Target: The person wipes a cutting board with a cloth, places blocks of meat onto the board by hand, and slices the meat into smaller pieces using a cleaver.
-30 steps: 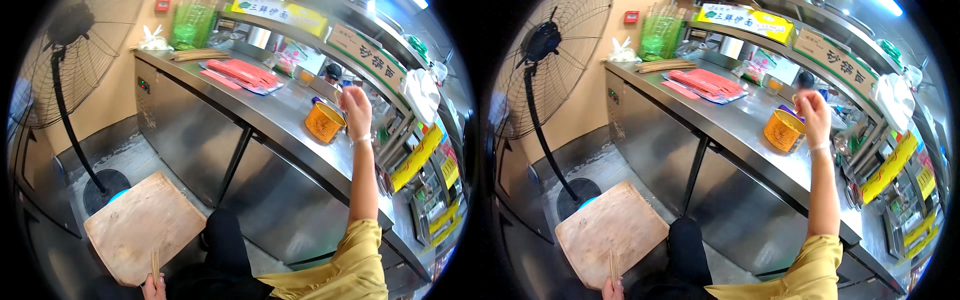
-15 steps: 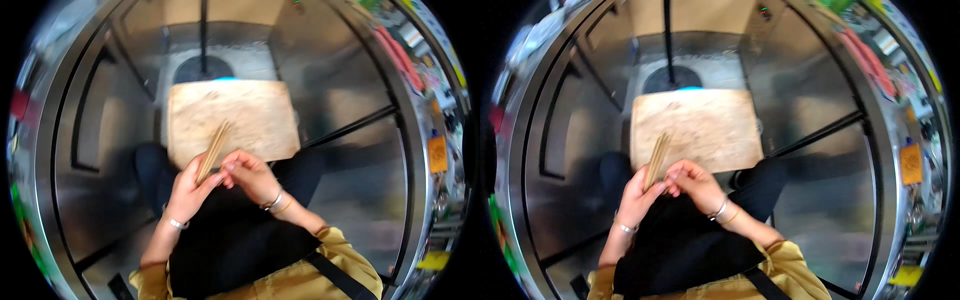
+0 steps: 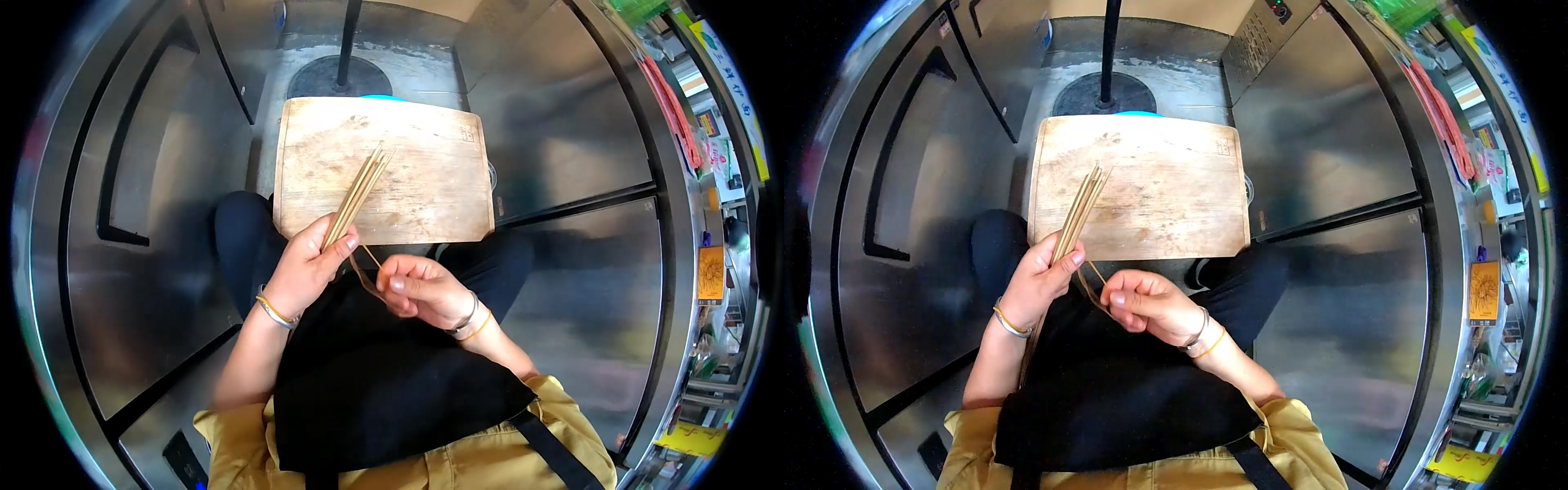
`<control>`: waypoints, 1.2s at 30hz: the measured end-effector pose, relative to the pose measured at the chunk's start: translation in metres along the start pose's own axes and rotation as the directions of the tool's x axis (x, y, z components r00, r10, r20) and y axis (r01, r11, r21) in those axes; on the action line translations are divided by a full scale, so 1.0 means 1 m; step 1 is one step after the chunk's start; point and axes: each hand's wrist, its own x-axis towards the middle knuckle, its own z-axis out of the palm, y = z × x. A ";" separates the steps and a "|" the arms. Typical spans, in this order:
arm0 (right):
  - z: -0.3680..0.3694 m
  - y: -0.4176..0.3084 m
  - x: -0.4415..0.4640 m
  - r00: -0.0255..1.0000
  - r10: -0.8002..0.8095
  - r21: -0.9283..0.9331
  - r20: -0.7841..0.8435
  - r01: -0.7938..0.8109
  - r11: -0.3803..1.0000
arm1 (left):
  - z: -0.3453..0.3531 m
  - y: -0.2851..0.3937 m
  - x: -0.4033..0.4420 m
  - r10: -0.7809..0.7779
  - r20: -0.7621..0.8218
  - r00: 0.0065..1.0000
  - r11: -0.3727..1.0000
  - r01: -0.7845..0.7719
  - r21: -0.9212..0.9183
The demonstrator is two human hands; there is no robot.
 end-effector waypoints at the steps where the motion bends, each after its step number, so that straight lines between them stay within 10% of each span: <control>1: -0.001 0.002 0.001 0.996 0.002 0.027 0.090 -0.005 1.000 | -0.002 0.000 -0.001 -0.025 0.029 0.999 0.999 0.026 -0.040; 5: -0.006 0.009 0.006 0.955 -0.168 0.298 0.245 0.091 0.950 | -0.002 0.007 -0.008 -0.110 0.201 0.973 0.967 0.151 -0.203; 11: 0.003 0.000 0.016 0.968 -0.149 0.566 -0.202 0.240 0.789 | 0.005 0.001 -0.011 -0.117 0.262 0.958 0.984 0.148 -0.103; 12: 0.002 0.002 0.018 0.967 -0.156 0.563 -0.200 0.244 0.790 | 0.009 0.000 -0.011 -0.121 0.272 0.955 0.988 0.142 -0.060; 15: 0.008 0.004 0.016 0.913 -0.224 -0.209 -0.342 0.158 0.965 | 0.018 -0.013 -0.012 -0.025 0.265 0.964 0.998 0.011 0.054; 18: -0.005 0.008 0.010 0.959 -0.168 -0.414 -0.228 0.061 0.908 | 0.016 -0.006 -0.014 -0.028 0.221 0.975 0.999 0.019 0.044; 23: -0.007 0.006 0.005 0.999 0.043 0.206 -0.033 -0.036 0.978 | 0.007 -0.004 -0.012 -0.063 0.154 0.986 0.998 0.066 -0.015; 36: -0.003 -0.004 -0.008 0.975 -0.209 -0.040 -0.075 0.207 0.978 | 0.013 -0.019 -0.002 -0.093 0.132 0.987 0.987 0.074 0.144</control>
